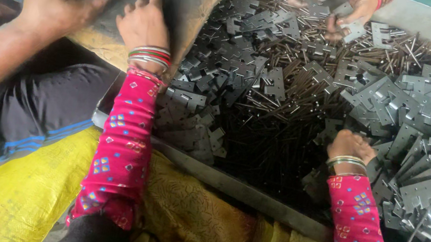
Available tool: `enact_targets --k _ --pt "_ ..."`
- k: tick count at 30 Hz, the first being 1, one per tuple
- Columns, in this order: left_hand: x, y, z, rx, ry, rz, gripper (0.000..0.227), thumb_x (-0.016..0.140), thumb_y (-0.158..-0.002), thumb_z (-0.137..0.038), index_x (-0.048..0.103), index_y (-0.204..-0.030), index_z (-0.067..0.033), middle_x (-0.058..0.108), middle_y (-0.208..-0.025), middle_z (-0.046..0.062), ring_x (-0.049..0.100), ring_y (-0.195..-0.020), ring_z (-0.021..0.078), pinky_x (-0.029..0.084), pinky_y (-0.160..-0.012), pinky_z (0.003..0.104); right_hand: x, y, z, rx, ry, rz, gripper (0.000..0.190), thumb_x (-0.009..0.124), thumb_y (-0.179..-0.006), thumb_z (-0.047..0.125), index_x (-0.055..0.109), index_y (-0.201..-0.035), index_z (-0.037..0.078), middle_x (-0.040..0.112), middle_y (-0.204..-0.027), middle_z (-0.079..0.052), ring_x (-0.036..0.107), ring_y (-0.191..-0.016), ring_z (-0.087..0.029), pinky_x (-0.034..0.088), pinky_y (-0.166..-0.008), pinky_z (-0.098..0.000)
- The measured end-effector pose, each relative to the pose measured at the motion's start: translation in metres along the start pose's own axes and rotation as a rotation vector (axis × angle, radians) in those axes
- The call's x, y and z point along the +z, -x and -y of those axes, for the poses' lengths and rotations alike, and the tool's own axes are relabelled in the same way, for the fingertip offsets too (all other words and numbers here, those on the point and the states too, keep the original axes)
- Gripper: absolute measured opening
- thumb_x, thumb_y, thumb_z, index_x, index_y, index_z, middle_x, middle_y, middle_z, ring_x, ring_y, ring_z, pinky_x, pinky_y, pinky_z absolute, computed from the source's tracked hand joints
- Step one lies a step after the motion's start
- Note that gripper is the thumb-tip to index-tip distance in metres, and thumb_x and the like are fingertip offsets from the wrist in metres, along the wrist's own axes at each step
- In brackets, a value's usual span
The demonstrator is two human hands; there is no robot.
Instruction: The person sits on the floor and repeatedly picks up metal plates and pins from a bin, inserts the pins into the plates, and places the assembled units into a tray. The task is performed continuously by hand without tools.
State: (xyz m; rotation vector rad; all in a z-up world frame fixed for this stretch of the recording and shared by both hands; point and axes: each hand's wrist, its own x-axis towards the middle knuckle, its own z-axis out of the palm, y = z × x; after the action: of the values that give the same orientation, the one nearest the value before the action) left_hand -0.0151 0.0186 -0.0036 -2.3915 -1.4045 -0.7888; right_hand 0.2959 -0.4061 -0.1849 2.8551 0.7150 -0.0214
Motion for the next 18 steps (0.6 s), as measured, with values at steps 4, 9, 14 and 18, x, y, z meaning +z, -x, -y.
enact_targets --k 4,9,14,18 --pt "0.002 0.008 -0.023 0.089 -0.126 -0.467 0.048 0.068 -0.086 -0.025 0.063 -0.133 -0.0157 0.067 -0.126 0.011 0.063 -0.112 0.0293 0.045 -0.097 0.051 -0.013 0.009 0.009 -0.058 0.020 -0.112 0.029 0.080 -0.075 0.035 0.079 -0.095 0.015 0.077 -0.102 -0.011 0.074 -0.100 -0.031 0.056 -0.085 -0.0427" --pt "0.007 0.072 -0.117 0.462 0.452 0.215 0.026 0.069 -0.082 -0.017 0.067 -0.107 -0.0092 0.068 -0.107 0.013 0.065 -0.103 0.0318 0.046 -0.094 0.052 -0.036 0.022 0.018 -0.088 0.022 -0.204 0.022 0.077 -0.082 0.038 0.078 -0.085 0.015 0.077 -0.091 -0.012 0.076 -0.085 -0.033 0.058 -0.075 -0.0430" --pt "0.023 0.129 -0.144 0.736 0.374 0.615 0.014 0.069 -0.086 -0.015 0.076 -0.097 -0.0117 0.077 -0.101 0.014 0.074 -0.098 0.0333 0.059 -0.084 0.049 -0.058 0.033 0.031 -0.139 -0.066 -0.353 0.023 0.076 -0.081 0.038 0.078 -0.084 0.015 0.076 -0.085 -0.012 0.075 -0.082 -0.033 0.058 -0.078 -0.0458" --pt "0.024 0.161 -0.157 0.775 -0.111 1.093 0.025 0.069 -0.092 -0.022 0.078 -0.115 -0.0153 0.076 -0.116 0.008 0.072 -0.107 0.0307 0.056 -0.078 0.059 -0.059 0.029 0.016 -0.085 -0.376 -0.458 0.023 0.078 -0.089 0.040 0.081 -0.094 0.017 0.075 -0.085 -0.015 0.072 -0.078 -0.039 0.057 -0.071 -0.0498"
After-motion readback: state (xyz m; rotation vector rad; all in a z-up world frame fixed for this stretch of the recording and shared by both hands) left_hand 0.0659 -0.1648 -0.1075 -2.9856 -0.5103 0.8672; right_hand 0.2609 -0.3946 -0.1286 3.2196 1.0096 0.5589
